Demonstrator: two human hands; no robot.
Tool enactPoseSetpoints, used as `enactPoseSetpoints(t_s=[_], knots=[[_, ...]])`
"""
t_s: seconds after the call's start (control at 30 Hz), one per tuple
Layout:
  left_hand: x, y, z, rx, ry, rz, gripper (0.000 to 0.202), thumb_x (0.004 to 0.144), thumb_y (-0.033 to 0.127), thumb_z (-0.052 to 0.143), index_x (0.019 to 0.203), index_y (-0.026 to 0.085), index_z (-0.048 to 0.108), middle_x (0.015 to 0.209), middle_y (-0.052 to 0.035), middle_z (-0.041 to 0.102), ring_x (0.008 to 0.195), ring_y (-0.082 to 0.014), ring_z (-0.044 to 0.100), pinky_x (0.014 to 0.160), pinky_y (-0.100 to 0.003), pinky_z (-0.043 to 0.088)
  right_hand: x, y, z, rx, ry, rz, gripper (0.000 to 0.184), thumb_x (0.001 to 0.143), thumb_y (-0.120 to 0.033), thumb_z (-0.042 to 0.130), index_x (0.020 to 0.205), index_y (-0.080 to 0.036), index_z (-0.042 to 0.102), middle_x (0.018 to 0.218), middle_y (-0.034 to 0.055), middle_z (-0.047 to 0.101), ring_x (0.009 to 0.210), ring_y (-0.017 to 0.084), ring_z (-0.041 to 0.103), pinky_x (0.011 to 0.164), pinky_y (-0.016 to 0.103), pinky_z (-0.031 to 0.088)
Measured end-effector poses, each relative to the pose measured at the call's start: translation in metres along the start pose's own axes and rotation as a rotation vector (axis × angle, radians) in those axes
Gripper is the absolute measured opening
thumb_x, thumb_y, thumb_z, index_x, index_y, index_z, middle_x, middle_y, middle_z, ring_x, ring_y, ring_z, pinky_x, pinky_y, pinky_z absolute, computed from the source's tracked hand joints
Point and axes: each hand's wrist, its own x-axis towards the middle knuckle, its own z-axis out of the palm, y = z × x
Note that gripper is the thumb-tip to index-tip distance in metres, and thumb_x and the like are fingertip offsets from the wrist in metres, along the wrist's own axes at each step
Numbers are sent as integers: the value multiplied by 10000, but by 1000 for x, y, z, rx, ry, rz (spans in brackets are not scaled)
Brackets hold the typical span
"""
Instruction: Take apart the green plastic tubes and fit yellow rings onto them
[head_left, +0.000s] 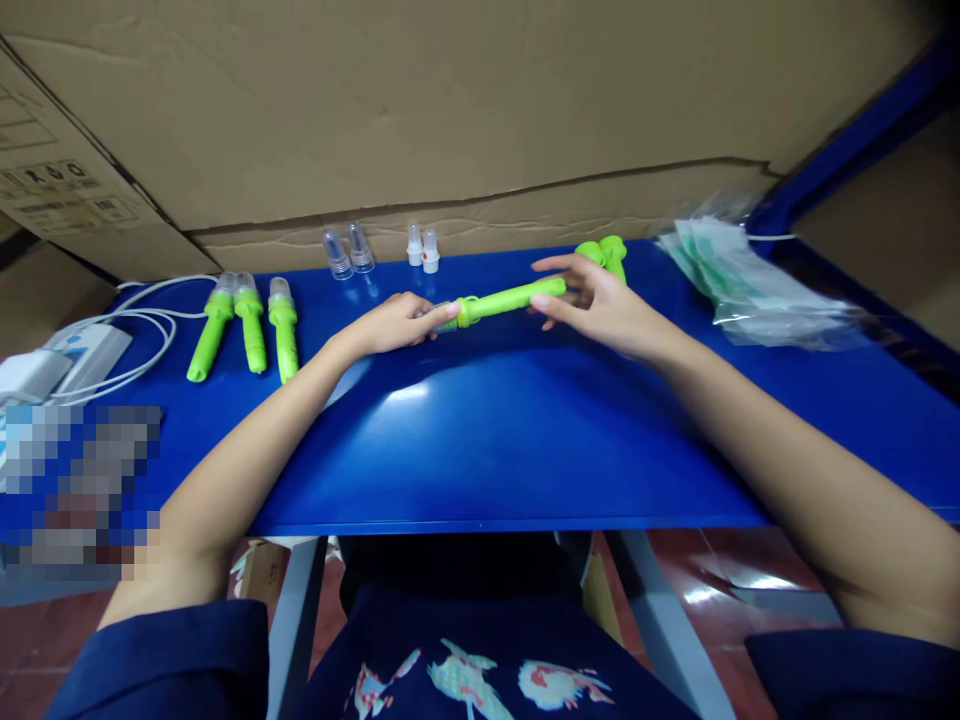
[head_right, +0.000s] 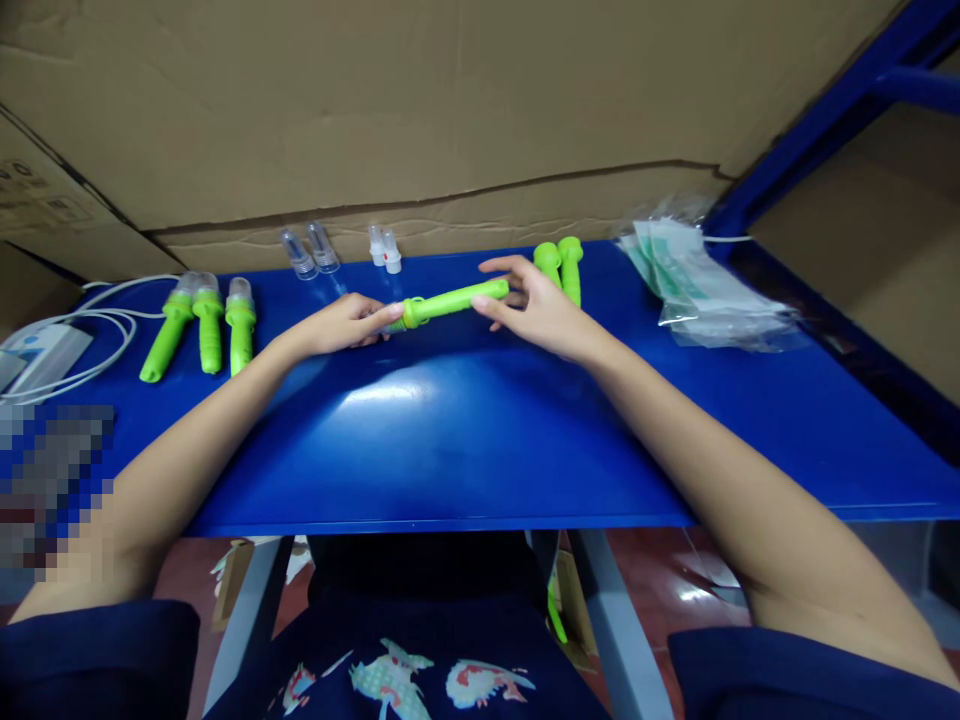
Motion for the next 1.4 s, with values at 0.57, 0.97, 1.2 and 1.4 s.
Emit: enactPoseSetpoints(t_s=[0.57,0.97,1.2,1.4], knots=[[12,-25,-8,-140,241,-134,225,1071,358,527,1200,177,489,819,-16,640,666,-135,598,678,-249,446,2,-5,-22,313,446,-69,463,768,-727,849,1014,-361,708,1196,91,769,1213,396,642,1066,614,510],[46,-37,-37,242,588,-149,331,845,260,804,1119,97,716,1156,-170,768,1130,-316,708,1050,-421,534,8,0,-17,275,484,-103,557,742,-793,824,943,-302,654,1037,115,752,941,299,662,877,523,557],[66,-52,-36,119,705,-51,416,778,187,843,1169,80,746,892,-64,718,767,-189,639,863,-363,563,7,3,-17,228,475,-127,541,791,-769,793,984,-277,676,1049,106,746,992,295,711,888,490,618],[73,-65,-37,99,690,30,561,797,195,815,1344,101,736,816,-31,683,749,-187,620,861,-374,553,10,11,-16,244,457,-169,472,832,-707,794,1003,-281,683,1036,94,726,1006,291,719,878,481,631]])
